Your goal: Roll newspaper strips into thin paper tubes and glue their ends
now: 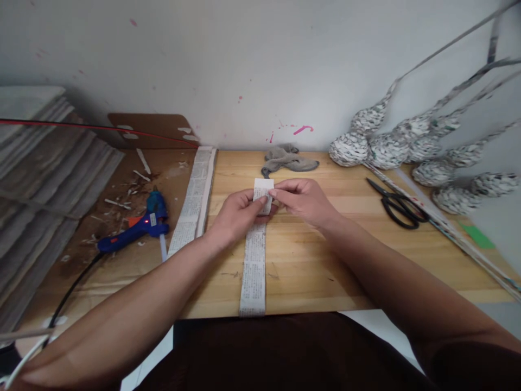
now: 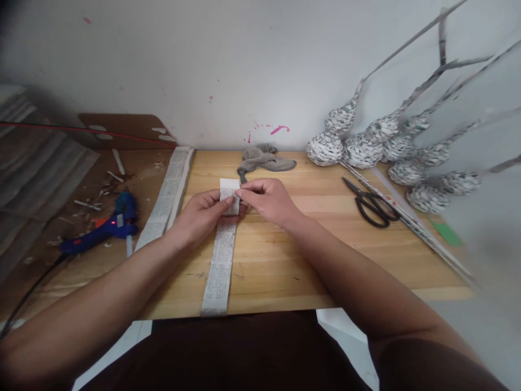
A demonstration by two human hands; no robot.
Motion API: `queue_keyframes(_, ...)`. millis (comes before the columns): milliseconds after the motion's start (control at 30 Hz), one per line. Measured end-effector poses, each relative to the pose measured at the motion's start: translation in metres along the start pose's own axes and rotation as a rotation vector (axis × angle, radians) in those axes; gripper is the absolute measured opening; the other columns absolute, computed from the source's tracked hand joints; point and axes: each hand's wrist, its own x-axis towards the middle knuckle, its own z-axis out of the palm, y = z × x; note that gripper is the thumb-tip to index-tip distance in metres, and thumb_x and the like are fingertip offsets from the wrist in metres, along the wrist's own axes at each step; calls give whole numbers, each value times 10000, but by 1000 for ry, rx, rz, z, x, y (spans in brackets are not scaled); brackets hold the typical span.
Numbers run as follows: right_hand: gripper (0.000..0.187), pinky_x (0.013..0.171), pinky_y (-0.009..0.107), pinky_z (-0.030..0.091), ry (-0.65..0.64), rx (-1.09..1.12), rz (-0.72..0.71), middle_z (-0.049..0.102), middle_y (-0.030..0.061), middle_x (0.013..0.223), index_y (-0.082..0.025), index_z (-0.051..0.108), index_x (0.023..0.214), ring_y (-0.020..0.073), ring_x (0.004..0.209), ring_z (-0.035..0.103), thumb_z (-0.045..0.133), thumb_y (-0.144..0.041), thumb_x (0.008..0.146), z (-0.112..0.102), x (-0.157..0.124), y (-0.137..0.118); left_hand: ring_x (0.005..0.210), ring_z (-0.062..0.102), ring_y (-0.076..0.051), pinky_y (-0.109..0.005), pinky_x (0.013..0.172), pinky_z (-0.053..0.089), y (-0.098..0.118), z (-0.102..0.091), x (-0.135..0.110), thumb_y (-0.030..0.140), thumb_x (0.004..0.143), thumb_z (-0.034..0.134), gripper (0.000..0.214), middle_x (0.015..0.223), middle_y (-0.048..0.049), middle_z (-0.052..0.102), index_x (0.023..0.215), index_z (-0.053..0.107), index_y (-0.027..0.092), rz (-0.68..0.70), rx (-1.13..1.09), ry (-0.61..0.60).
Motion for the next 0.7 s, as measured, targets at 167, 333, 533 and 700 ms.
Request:
queue_keyframes(167,272,498,231,390,-62,54,13,607,-15,587,-151,722,795,95,540,513,715,-419,747,0,-1,-3,813,635,-163,-356,815,541,-1,-2,1,417,780,690,294,839,-54,691,872,683,137,4,12,-7)
queue_keyframes(333,268,492,234,373,-26,32,35,589,-19,567,-154,709,740,95,530,501,714,-422,744,0,-2,-4,795,632,-167,-346,803,540,2,0,-1,438,767,698,317,819,-54,685,841,684,130,4,41,-11)
queue_keyframes(533,266,491,240,376,28,62,34,626,-3,602,-158,727,764,101,538,505,739,-418,707,2,0,0,798,635,-166,-364,812,543,3,0,-1,432,756,707,309,828,-56,687,842,681,137,4,36,-14)
queue_keyframes(700,262,463,241,358,74,120,42,607,-8,576,-158,737,752,93,505,477,772,-401,662,4,1,1,815,633,-163,-379,850,536,2,1,-2,388,783,681,273,856,-55,683,889,683,137,9,35,-42)
